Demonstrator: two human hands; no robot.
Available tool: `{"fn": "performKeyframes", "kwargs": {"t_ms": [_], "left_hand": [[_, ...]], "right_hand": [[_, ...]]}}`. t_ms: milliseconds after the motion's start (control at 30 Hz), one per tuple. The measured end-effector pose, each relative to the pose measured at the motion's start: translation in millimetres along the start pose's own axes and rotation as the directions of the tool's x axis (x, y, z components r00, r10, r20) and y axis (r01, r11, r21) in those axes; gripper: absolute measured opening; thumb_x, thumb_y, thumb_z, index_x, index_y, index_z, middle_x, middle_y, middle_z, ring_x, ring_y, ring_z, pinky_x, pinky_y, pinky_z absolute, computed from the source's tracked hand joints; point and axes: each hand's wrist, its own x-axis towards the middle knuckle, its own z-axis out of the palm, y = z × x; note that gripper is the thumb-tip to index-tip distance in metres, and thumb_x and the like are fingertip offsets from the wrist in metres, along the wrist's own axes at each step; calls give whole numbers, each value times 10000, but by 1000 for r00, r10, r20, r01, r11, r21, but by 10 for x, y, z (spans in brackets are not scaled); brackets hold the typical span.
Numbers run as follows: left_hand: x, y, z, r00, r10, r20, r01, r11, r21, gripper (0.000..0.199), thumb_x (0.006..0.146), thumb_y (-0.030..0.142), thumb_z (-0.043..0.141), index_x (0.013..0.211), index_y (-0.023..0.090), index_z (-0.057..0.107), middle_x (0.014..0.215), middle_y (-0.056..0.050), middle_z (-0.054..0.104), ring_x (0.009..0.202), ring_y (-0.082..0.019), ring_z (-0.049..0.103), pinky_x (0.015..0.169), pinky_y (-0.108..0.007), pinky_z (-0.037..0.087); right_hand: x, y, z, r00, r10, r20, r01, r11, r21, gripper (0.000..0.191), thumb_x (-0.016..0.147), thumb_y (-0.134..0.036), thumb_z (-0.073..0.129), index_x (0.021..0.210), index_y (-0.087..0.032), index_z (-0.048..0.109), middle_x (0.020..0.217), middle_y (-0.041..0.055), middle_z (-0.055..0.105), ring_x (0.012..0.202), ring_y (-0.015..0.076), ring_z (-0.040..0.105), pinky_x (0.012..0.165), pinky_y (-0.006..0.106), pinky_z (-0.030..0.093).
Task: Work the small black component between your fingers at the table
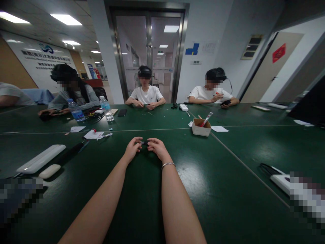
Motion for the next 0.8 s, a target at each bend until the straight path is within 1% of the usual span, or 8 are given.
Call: {"fn": "performKeyframes", "kwargs": {"t_ms": [200,333,400,500,567,633,733,800], "left_hand": [[26,-89,-23,998,51,32,-53,998,45,272,762,216,518,1014,171,609,852,-34,599,605,-85,551,502,-183,429],[33,-92,-13,998,39,43,-41,998,41,247,786,256,495,978,158,614,673,3,553,549,-86,521,488,-186,414],[30,-76,-4,999,24,45,-26,999,35,240,798,281,481,950,153,617,627,12,534,528,-87,514,475,-186,407],[22,-52,3,1000,14,25,-14,1000,11,246,794,306,492,947,160,619,741,-19,591,566,-94,549,483,-196,430],[18,-40,0,1000,19,6,-19,1000,-13,255,764,274,523,978,169,613,865,-42,613,627,-103,577,498,-199,449],[16,-34,-8,1000,23,-3,-23,999,-25,292,728,215,538,1010,175,604,927,-51,607,673,-109,586,509,-194,456],[19,-41,-20,1000,25,7,-25,1000,-11,304,714,166,525,1006,166,609,903,-48,597,673,-103,577,525,-189,457],[24,-55,-24,999,23,25,-23,1000,-2,257,739,190,515,969,154,623,831,-38,595,643,-98,563,531,-192,454]], "right_hand": [[5,8,0,1000,10,3,-10,1000,-14,274,638,-160,744,900,-155,665,675,9,647,579,92,604,554,211,509],[13,17,-10,1000,16,10,-15,1000,-25,286,625,-168,756,896,-155,665,699,6,646,558,78,596,542,196,499],[16,21,-13,1000,15,11,-15,999,-28,289,623,-169,756,897,-154,663,708,4,645,552,73,595,541,191,497],[20,23,-14,1000,4,7,-4,1000,-22,292,626,-165,754,901,-155,658,697,0,643,558,75,598,548,194,499],[22,24,-13,1000,-3,7,4,1000,-15,297,628,-165,753,908,-155,655,682,-1,642,566,81,603,555,200,502],[23,23,-13,1000,-3,8,4,1000,-10,301,630,-168,753,913,-151,654,676,4,643,573,86,605,559,206,504],[19,18,-10,1000,5,9,-5,1000,-10,297,626,-167,753,907,-148,659,677,5,643,561,84,599,550,207,503],[13,13,-7,1000,9,13,-9,1000,-14,292,622,-163,754,898,-150,662,683,3,642,559,81,597,545,202,500]]}}
